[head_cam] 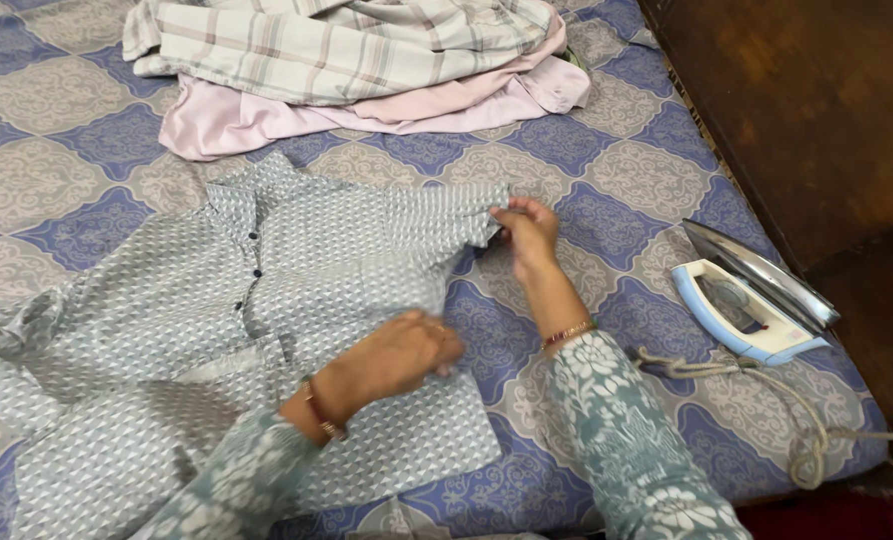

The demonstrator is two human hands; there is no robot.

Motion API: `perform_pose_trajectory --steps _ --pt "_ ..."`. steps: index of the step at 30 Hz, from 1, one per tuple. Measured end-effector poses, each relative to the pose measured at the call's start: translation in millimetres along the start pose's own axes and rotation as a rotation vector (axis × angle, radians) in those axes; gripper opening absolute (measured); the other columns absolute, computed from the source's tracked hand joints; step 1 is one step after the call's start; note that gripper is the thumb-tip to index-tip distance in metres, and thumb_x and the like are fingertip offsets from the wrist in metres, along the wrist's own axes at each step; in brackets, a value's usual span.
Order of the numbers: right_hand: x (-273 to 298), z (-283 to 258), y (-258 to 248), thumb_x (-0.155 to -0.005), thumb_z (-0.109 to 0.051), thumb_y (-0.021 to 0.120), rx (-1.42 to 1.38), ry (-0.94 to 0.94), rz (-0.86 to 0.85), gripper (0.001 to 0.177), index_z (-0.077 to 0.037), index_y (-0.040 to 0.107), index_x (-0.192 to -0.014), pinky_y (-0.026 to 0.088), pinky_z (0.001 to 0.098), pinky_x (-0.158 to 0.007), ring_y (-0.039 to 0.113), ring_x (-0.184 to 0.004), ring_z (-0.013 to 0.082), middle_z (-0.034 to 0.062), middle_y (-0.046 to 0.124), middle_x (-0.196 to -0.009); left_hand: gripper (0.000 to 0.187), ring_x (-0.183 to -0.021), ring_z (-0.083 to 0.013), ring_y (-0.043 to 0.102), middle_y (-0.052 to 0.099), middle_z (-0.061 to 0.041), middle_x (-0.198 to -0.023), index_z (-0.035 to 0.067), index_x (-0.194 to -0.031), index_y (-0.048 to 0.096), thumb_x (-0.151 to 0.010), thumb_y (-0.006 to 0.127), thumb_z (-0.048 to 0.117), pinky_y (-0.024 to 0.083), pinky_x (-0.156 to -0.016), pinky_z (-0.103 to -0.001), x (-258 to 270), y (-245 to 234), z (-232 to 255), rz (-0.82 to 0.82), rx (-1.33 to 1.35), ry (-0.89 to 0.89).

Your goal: The person irons a patterned short-sleeved shirt on a bed. They smooth the fabric, iron the front, back, and sleeves, and flip the shirt to iron different sections.

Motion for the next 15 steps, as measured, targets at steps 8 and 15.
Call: perform_pose_trajectory --steps 8,15 --pt "63 -39 -27 -0.077 -0.012 0.086 0.832 -0.258 0.085 0.016 -0.005 0.072 -0.081 0.052 0.0260 -0.060 0.068 -0.063 0.0098 0.0051 0.074 -0.073 0.023 -0.074 -0.0276 0.070 0.069 -0.009 -0.076 0.005 -0.076 0.067 -0.079 0.078 0.024 0.054 -0.067 -0.041 15 -7 -10 -0.239 0.531 -0.122" --pt "96 -64 -13 -0.100 -0.035 0.073 0.466 -0.031 -0.045 0.043 -0.003 0.079 -0.072 0.046 0.0267 -0.059 0.060 -0.059 0.0101 0.0051 0.073 -0.068 0.025 -0.082 -0.0355 0.070 0.068 -0.015 -0.086 0.004 -0.084 0.066 -0.088 0.076 0.026 0.056 -0.072 -0.047 -7 -19 -29 0.318 0.130 -0.416"
Point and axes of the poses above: each hand's wrist, its own x-axis away from the middle knuckle, its own y-axis out of the palm, z = x × y, the point moved 6 cm from there along -x, towards the middle knuckle
